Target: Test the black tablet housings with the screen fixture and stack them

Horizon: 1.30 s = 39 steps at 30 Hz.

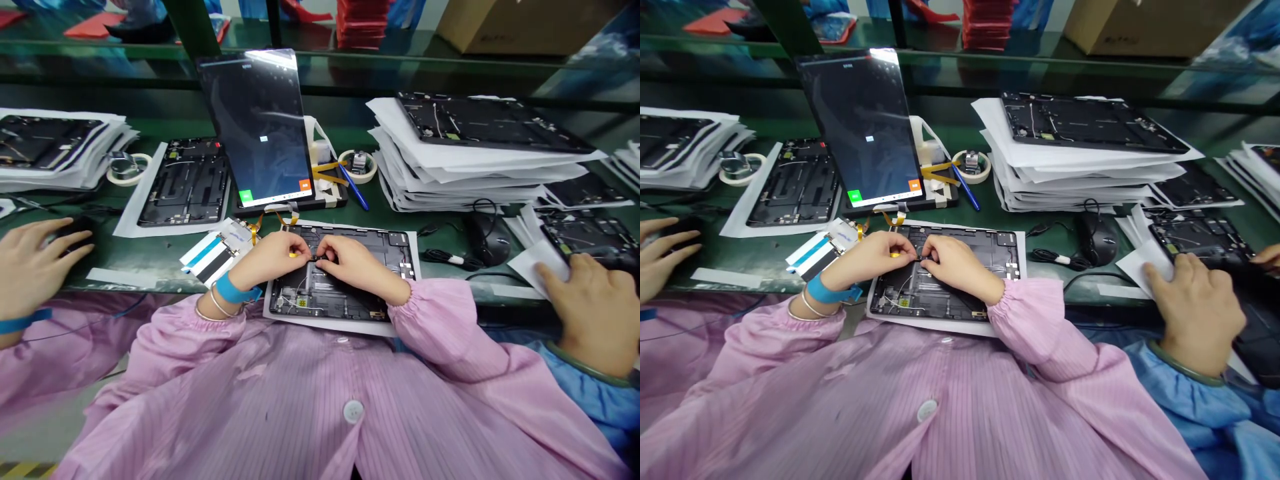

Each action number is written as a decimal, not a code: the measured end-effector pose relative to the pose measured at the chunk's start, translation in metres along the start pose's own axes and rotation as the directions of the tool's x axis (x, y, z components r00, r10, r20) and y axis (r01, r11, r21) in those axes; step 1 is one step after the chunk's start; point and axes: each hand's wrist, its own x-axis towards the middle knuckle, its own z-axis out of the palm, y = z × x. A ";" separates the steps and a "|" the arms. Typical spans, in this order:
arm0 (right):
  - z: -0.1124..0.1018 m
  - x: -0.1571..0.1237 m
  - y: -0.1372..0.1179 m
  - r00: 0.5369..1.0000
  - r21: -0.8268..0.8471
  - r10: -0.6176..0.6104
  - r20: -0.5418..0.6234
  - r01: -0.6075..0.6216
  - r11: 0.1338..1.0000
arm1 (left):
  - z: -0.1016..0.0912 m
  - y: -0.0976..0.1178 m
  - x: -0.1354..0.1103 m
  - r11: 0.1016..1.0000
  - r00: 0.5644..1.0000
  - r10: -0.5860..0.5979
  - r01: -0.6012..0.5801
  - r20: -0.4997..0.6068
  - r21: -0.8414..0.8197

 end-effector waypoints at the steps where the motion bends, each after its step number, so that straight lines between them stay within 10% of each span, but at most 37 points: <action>1: 0.000 0.000 0.000 1.000 0.012 -0.007 0.004 0.007 1.000 | 0.000 0.000 0.000 1.000 1.000 -0.008 0.008 0.001 -0.007; 16: -0.002 0.000 0.001 0.997 0.246 0.050 0.067 -0.065 0.967 | 0.001 0.004 -0.002 0.999 1.000 0.022 -0.022 0.007 -0.029; 39: -0.006 -0.001 -0.002 0.996 0.170 0.071 0.057 -0.079 0.982 | 0.010 0.002 -0.005 0.969 0.995 0.095 -0.094 -0.006 -0.229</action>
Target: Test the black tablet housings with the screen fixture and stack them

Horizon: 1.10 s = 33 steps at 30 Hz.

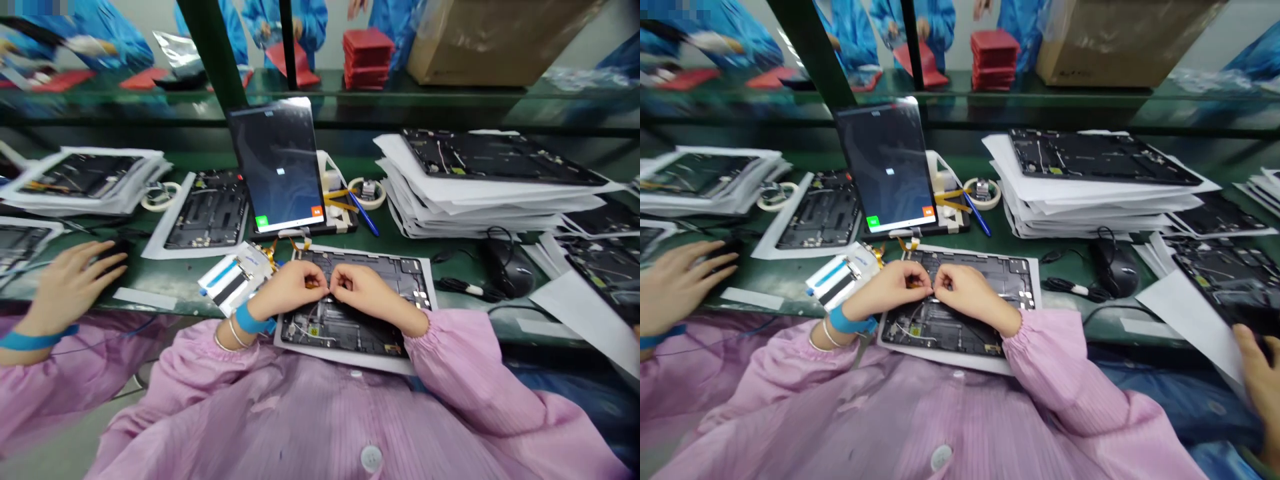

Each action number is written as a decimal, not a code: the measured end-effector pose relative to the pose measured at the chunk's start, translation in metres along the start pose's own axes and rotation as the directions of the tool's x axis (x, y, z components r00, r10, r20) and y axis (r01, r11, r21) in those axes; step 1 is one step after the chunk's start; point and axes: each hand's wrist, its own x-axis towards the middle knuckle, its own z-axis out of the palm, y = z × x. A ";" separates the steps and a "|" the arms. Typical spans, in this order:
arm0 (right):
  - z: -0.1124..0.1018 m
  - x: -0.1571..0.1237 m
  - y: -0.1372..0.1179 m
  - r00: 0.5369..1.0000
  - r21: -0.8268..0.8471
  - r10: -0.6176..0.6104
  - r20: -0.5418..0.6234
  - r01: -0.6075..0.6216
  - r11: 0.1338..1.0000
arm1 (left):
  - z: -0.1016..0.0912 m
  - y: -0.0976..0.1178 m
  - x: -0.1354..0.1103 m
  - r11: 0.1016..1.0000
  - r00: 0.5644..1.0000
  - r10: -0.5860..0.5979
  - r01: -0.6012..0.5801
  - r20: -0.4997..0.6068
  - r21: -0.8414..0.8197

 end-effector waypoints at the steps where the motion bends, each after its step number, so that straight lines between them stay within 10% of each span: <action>1: 0.000 0.000 0.000 1.000 -0.016 -0.008 -0.003 0.008 1.000 | 0.001 0.000 0.001 1.000 1.000 0.012 -0.012 -0.013 0.001; 12: -0.014 -0.006 -0.004 0.982 -0.172 -0.182 -0.052 0.171 0.970 | -0.004 0.006 0.005 0.983 1.000 0.023 -0.023 0.004 0.183; 16: -0.048 -0.059 -0.023 0.815 -0.440 -0.413 -0.407 0.221 0.870 | -0.004 0.021 -0.002 0.894 1.000 -0.025 0.018 0.009 0.448; 21: -0.072 -0.143 -0.002 0.548 -0.357 -0.239 -0.801 -0.118 0.927 | 0.014 0.071 -0.012 0.636 0.989 0.133 -0.034 -0.066 0.771; 26: -0.063 -0.188 0.054 0.740 -0.328 0.126 -0.661 -0.435 0.838 | 0.053 0.116 0.021 0.646 0.965 0.185 -0.262 0.186 0.717; 33: -0.041 -0.191 0.069 0.914 -0.411 -0.005 -0.405 -0.177 0.894 | 0.078 0.075 0.111 0.670 0.980 0.170 -0.191 0.102 0.717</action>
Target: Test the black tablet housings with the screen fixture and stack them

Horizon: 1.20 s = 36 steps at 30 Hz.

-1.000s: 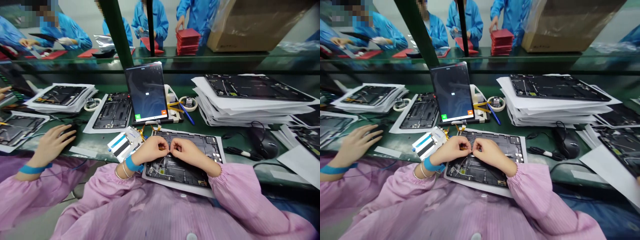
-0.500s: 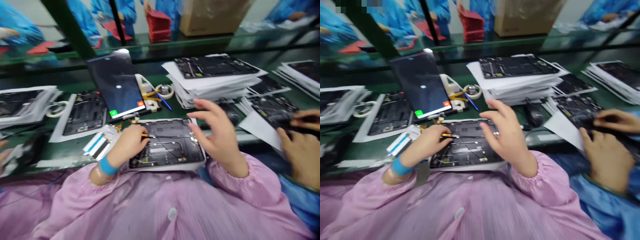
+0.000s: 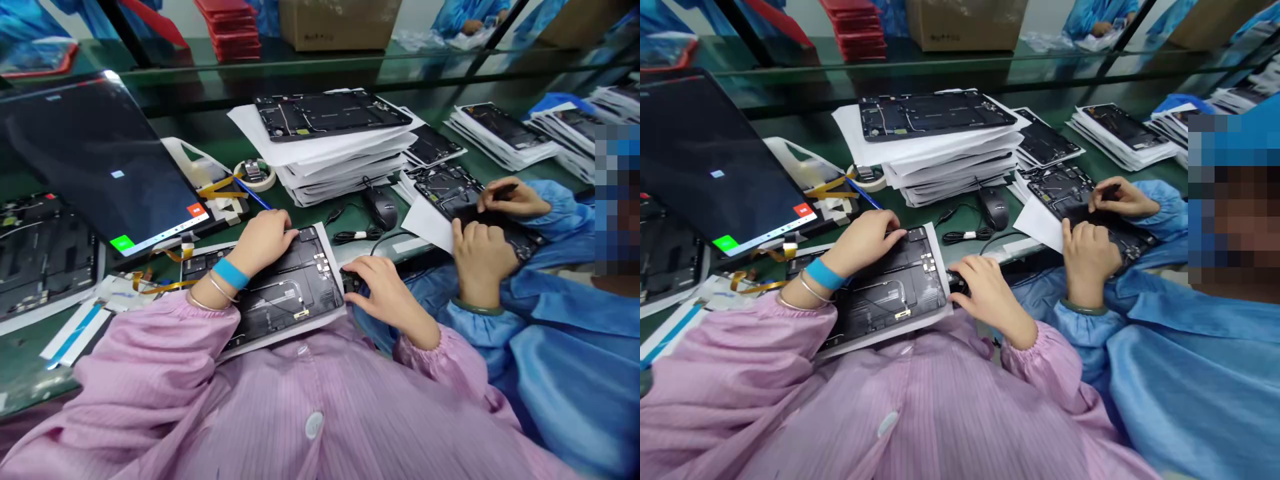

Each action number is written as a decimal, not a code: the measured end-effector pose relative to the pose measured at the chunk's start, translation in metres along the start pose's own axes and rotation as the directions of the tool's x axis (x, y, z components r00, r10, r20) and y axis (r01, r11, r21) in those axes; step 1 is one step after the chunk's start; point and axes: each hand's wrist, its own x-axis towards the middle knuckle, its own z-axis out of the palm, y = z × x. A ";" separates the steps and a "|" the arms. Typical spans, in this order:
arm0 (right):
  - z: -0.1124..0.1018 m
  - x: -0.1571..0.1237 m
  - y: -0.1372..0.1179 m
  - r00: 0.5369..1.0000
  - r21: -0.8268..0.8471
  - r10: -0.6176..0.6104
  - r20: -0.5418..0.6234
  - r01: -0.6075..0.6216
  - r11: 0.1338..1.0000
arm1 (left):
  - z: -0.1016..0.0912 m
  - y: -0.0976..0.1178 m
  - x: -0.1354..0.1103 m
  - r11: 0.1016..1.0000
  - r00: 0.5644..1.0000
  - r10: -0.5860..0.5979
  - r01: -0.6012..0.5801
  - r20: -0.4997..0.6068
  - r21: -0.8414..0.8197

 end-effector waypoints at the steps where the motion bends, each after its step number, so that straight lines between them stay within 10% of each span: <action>1: 0.001 0.000 0.001 1.000 -0.006 -0.013 0.016 0.013 1.000 | 0.006 -0.006 0.004 0.999 1.000 -0.010 0.010 -0.009 -0.030; 8: 0.007 0.007 0.015 0.993 0.387 -0.082 -0.090 0.111 0.915 | 0.013 -0.014 0.004 0.987 1.000 -0.002 0.001 -0.004 -0.161; 13: 0.003 0.018 0.008 0.939 0.824 0.269 -0.215 0.027 0.565 | 0.011 -0.017 0.004 0.969 0.998 0.034 -0.045 -0.048 -0.243; 16: -0.009 0.025 -0.001 0.914 0.861 0.389 -0.118 -0.101 0.498 | 0.012 -0.019 0.005 0.953 1.000 -0.005 0.010 0.015 -0.304; 20: -0.008 0.036 -0.012 0.910 0.728 0.389 0.145 -0.364 0.581 | 0.013 -0.022 0.006 0.927 0.999 -0.019 0.036 0.048 -0.374; 28: 0.012 0.045 -0.011 0.896 0.698 0.421 0.138 -0.390 0.601 | 0.014 -0.026 0.007 0.903 0.999 -0.002 0.020 0.041 -0.430; 32: 0.012 0.044 -0.022 0.948 0.210 0.316 0.036 -0.317 0.925 | 0.016 -0.026 0.009 0.901 0.999 -0.001 0.015 0.032 -0.434; 36: 0.014 0.045 -0.037 0.980 -0.148 0.200 0.001 -0.198 0.969 | 0.016 -0.028 0.010 0.894 1.000 0.013 -0.010 0.003 -0.448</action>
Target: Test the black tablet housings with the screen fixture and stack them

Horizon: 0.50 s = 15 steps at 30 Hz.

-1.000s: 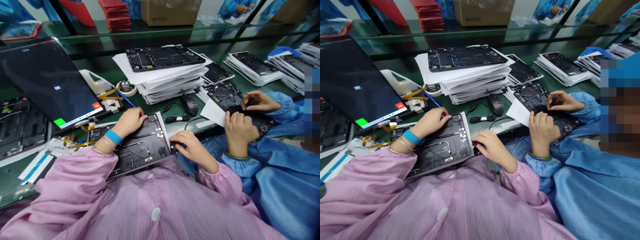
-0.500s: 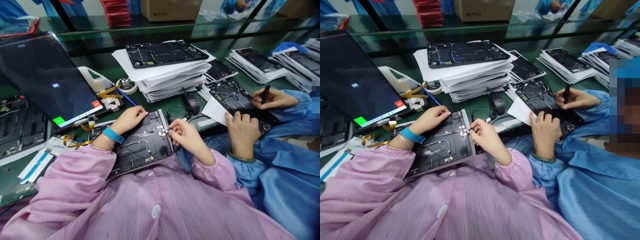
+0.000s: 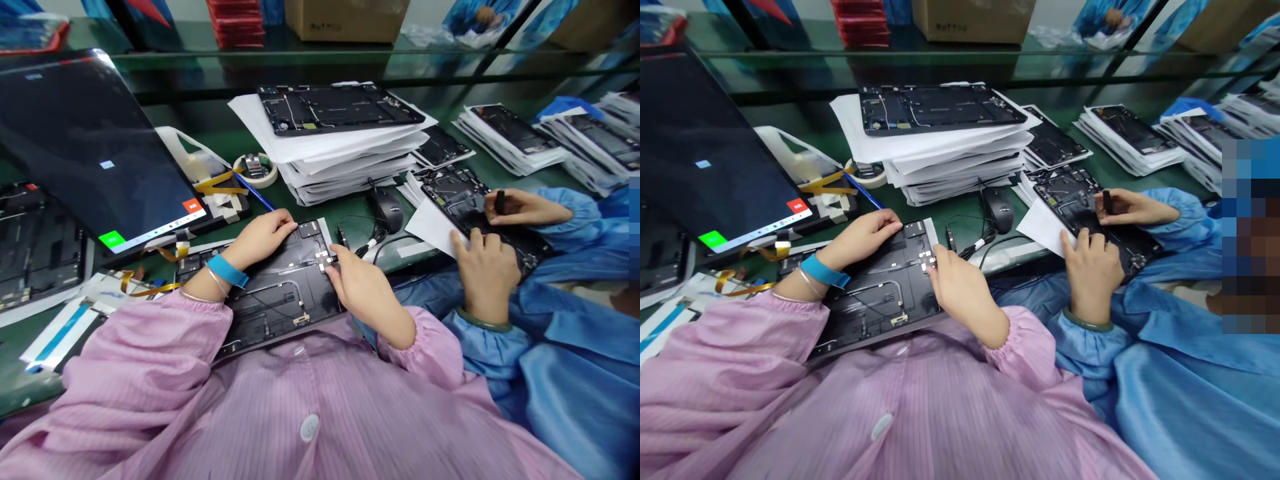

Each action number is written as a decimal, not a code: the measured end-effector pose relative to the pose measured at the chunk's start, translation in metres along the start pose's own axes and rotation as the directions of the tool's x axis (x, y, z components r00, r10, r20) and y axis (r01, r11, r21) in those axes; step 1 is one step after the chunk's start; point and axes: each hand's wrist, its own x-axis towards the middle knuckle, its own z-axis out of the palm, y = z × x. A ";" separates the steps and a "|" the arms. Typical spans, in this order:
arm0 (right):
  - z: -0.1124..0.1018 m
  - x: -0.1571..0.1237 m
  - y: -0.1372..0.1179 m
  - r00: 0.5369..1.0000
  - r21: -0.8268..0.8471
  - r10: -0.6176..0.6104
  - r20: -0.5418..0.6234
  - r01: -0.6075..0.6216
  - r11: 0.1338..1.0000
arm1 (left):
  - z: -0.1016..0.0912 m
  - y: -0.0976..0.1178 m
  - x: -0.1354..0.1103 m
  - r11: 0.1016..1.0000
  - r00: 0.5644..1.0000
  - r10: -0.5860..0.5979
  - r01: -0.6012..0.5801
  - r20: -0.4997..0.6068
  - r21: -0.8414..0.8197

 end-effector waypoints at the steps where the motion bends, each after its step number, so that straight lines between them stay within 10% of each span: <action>1: 0.000 0.000 -0.002 0.999 -0.017 -0.032 0.005 0.032 0.999 | 0.000 0.000 0.000 1.000 1.000 0.003 -0.003 -0.003 -0.004; 6: -0.008 0.003 0.009 0.992 0.030 -0.126 0.011 0.126 0.992 | -0.001 -0.002 -0.001 1.000 1.000 -0.014 0.014 0.004 -0.026; 9: -0.018 0.013 0.047 0.968 0.209 0.013 -0.250 0.041 0.977 | 0.001 -0.004 0.000 1.000 1.000 -0.014 0.014 0.012 -0.025; 12: -0.024 0.030 0.098 0.743 0.256 0.256 -0.619 -0.118 0.960 | 0.005 -0.004 0.000 1.000 1.000 0.004 -0.004 -0.002 0.021; 15: -0.017 0.050 0.136 0.828 0.131 0.117 -0.549 -0.053 0.990 | 0.007 0.002 -0.002 0.998 1.000 -0.001 0.002 -0.022 0.062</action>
